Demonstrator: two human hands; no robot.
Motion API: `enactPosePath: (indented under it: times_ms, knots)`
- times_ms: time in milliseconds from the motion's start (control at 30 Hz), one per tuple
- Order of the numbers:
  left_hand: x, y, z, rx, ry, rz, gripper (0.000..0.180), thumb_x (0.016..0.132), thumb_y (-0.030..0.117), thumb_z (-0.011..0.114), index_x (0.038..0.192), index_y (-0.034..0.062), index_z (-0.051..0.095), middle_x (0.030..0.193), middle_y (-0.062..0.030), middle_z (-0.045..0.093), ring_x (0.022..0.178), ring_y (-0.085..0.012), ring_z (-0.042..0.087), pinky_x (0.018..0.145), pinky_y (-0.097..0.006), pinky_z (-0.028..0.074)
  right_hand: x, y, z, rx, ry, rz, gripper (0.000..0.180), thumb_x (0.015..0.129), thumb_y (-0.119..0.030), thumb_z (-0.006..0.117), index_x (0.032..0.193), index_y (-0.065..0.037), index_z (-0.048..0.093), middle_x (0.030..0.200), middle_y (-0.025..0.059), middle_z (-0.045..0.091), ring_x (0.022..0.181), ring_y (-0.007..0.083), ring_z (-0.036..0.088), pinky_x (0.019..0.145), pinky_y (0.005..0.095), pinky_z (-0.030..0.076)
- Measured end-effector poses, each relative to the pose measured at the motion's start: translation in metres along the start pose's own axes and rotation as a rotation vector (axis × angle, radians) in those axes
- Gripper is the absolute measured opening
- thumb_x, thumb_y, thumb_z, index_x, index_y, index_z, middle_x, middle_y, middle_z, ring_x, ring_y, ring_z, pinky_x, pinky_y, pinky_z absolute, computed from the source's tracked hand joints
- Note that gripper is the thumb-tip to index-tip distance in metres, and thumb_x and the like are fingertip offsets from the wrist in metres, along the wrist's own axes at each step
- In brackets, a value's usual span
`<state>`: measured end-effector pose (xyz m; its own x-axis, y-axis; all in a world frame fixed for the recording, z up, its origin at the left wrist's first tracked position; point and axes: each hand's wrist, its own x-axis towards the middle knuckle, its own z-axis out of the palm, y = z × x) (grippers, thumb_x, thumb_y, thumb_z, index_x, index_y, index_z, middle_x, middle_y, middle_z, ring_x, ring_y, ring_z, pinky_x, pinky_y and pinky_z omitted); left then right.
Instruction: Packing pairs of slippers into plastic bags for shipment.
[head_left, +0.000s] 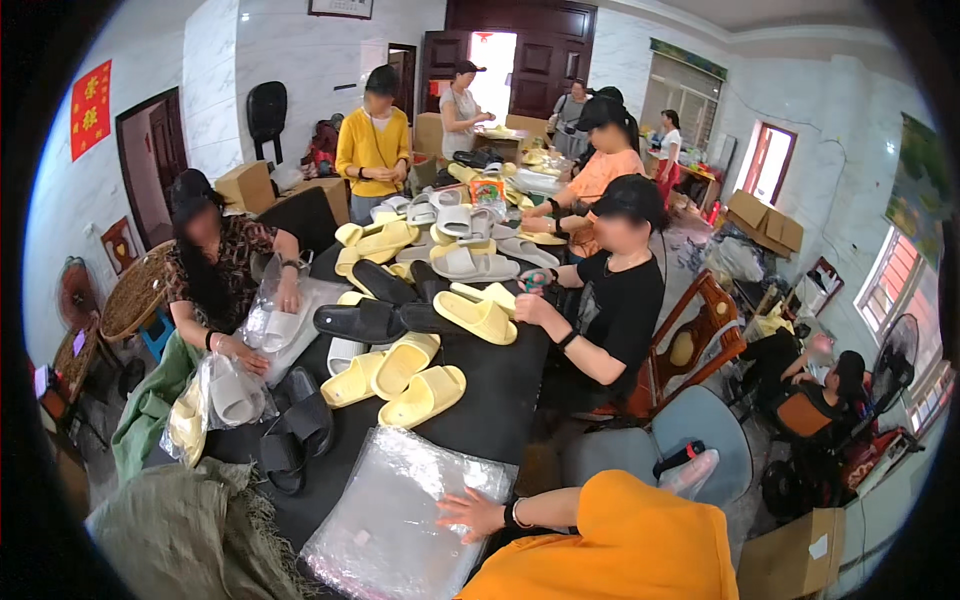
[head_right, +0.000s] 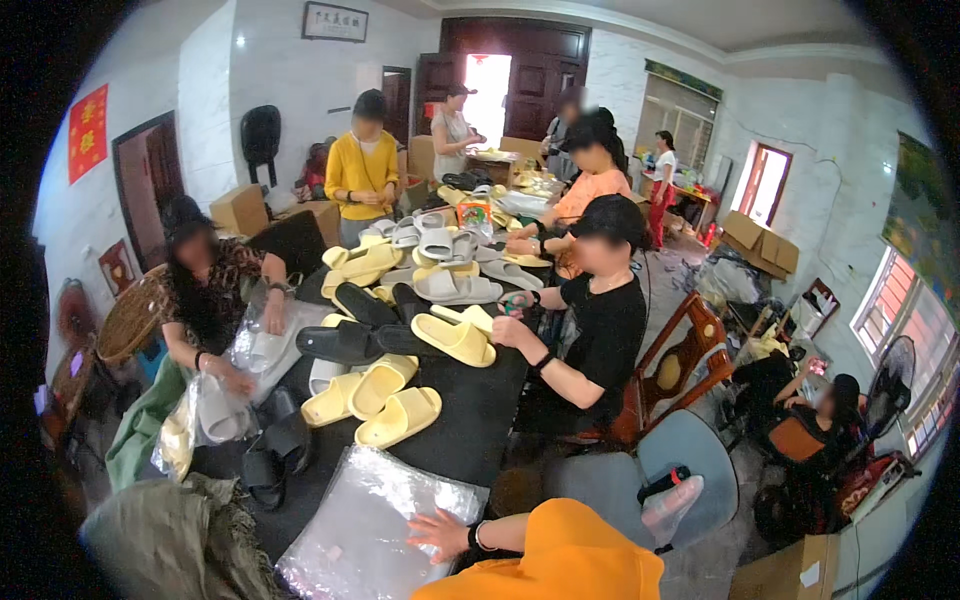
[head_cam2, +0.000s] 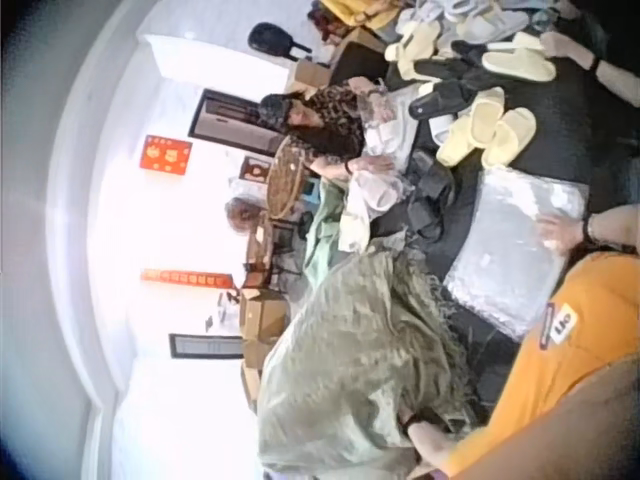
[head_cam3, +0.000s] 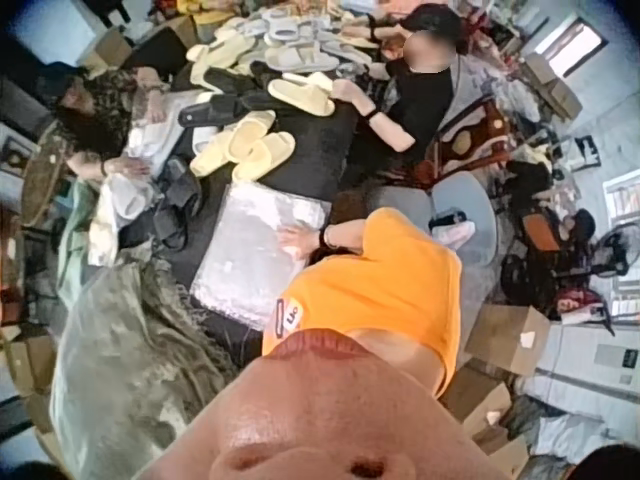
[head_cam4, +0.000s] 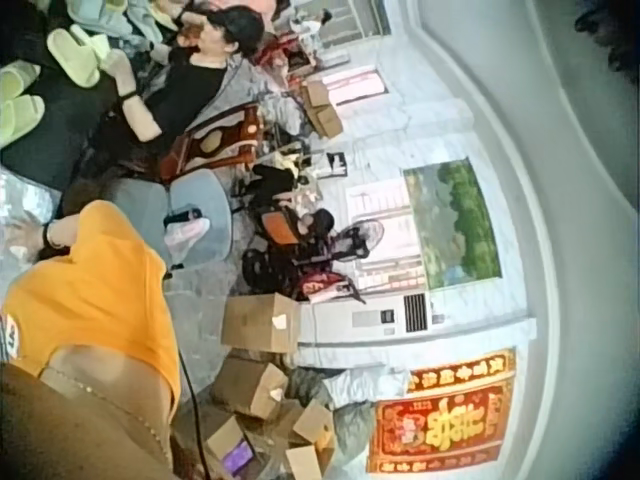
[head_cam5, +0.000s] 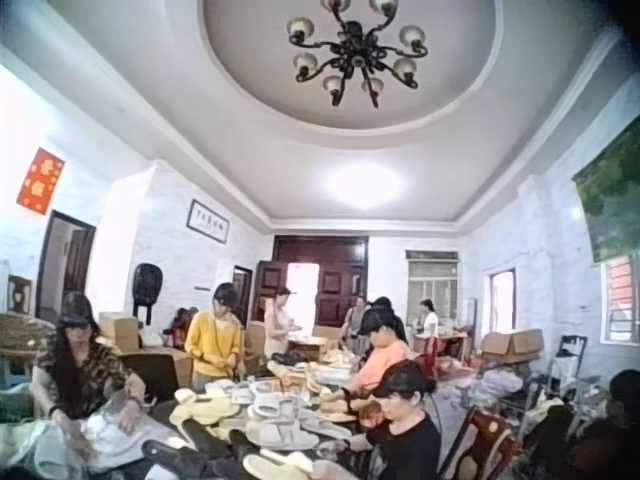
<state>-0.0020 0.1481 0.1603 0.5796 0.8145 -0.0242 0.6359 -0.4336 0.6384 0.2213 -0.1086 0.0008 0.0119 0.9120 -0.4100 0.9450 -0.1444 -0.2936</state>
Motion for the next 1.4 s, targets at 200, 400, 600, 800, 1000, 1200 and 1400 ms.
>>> enactPosePath:
  times_ms: [200, 400, 600, 800, 1000, 1200, 1400]
  knots:
    - [-0.022, -0.005, -0.008, 0.003, -0.008, -0.075, 0.051, 0.084, 0.011, 0.049, 0.134, 0.0099, 0.036, 0.125, -0.0141, 0.051, 0.107, -0.0303, 0.051, 0.089, -0.037, 0.041, 0.002, 0.005, 0.005, -0.022, 0.025, -0.025, 0.075, 0.077, -0.046, 0.057, 0.141, -0.027, 0.024, 0.15, 0.01, 0.007, 0.138, 0.0299, 0.003, 0.102, 0.0636, 0.009]
    - [-0.05, -0.011, -0.021, 0.018, -0.004, -0.157, 0.053, 0.084, 0.01, 0.05, 0.135, 0.01, 0.035, 0.125, -0.0141, 0.051, 0.106, -0.0302, 0.052, 0.088, -0.036, 0.042, 0.004, 0.018, 0.032, -0.016, 0.143, -0.065, 0.073, 0.077, -0.05, 0.057, 0.14, -0.03, 0.026, 0.149, 0.0092, 0.01, 0.138, 0.0312, 0.004, 0.101, 0.0648, 0.009]
    - [-0.093, -0.017, -0.04, 0.042, 0.02, -0.275, 0.054, 0.084, 0.009, 0.05, 0.136, 0.0102, 0.034, 0.125, -0.014, 0.052, 0.105, -0.0302, 0.053, 0.087, -0.036, 0.043, 0.0, 0.016, 0.033, 0.003, 0.161, -0.096, 0.071, 0.079, -0.051, 0.055, 0.14, -0.03, 0.026, 0.149, 0.0096, 0.01, 0.137, 0.0323, 0.004, 0.101, 0.0654, 0.008]
    - [-0.156, -0.011, -0.096, 0.143, 0.168, -0.393, 0.056, 0.084, 0.008, 0.05, 0.137, 0.0103, 0.033, 0.124, -0.014, 0.052, 0.105, -0.0302, 0.053, 0.086, -0.036, 0.043, 0.004, 0.02, 0.022, 0.037, 0.167, -0.118, 0.069, 0.074, -0.053, 0.057, 0.135, -0.028, 0.036, 0.147, 0.0127, 0.018, 0.136, 0.034, 0.011, 0.099, 0.064, 0.016]
    - [-0.115, 0.009, -0.089, -0.001, 0.324, -0.049, 0.086, 0.062, 0.005, 0.069, 0.138, 0.0198, 0.032, 0.092, -0.0167, 0.062, 0.079, -0.0316, 0.058, 0.074, -0.037, 0.046, 0.002, 0.027, 0.025, 0.029, 0.229, -0.079, 0.071, 0.07, -0.054, 0.061, 0.131, -0.022, 0.043, 0.144, 0.0159, 0.024, 0.133, 0.0359, 0.019, 0.101, 0.0619, 0.015]
    - [-0.111, 0.028, -0.052, -0.929, 0.2, -0.063, 0.09, 0.063, 0.0, 0.069, 0.14, 0.0076, 0.024, 0.114, -0.0144, 0.056, 0.098, -0.0241, 0.057, 0.085, -0.033, 0.045, 0.007, 0.018, 0.01, 0.199, 0.232, -0.111, 0.068, 0.076, -0.05, 0.058, 0.135, -0.02, 0.038, 0.142, 0.016, 0.028, 0.132, 0.0339, 0.023, 0.104, 0.0567, 0.014]
    - [-0.095, 0.036, 0.029, -1.505, 0.203, -0.169, 0.092, 0.067, -0.002, 0.069, 0.141, 0.0105, 0.016, 0.123, -0.0145, 0.047, 0.109, -0.025, 0.05, 0.094, -0.037, 0.041, -0.003, 0.014, -0.035, 1.555, -0.018, -0.026, 0.059, 0.093, -0.053, 0.03, 0.136, -0.012, 0.032, 0.136, 0.0107, 0.038, 0.123, 0.0249, 0.039, 0.097, 0.0496, 0.031]
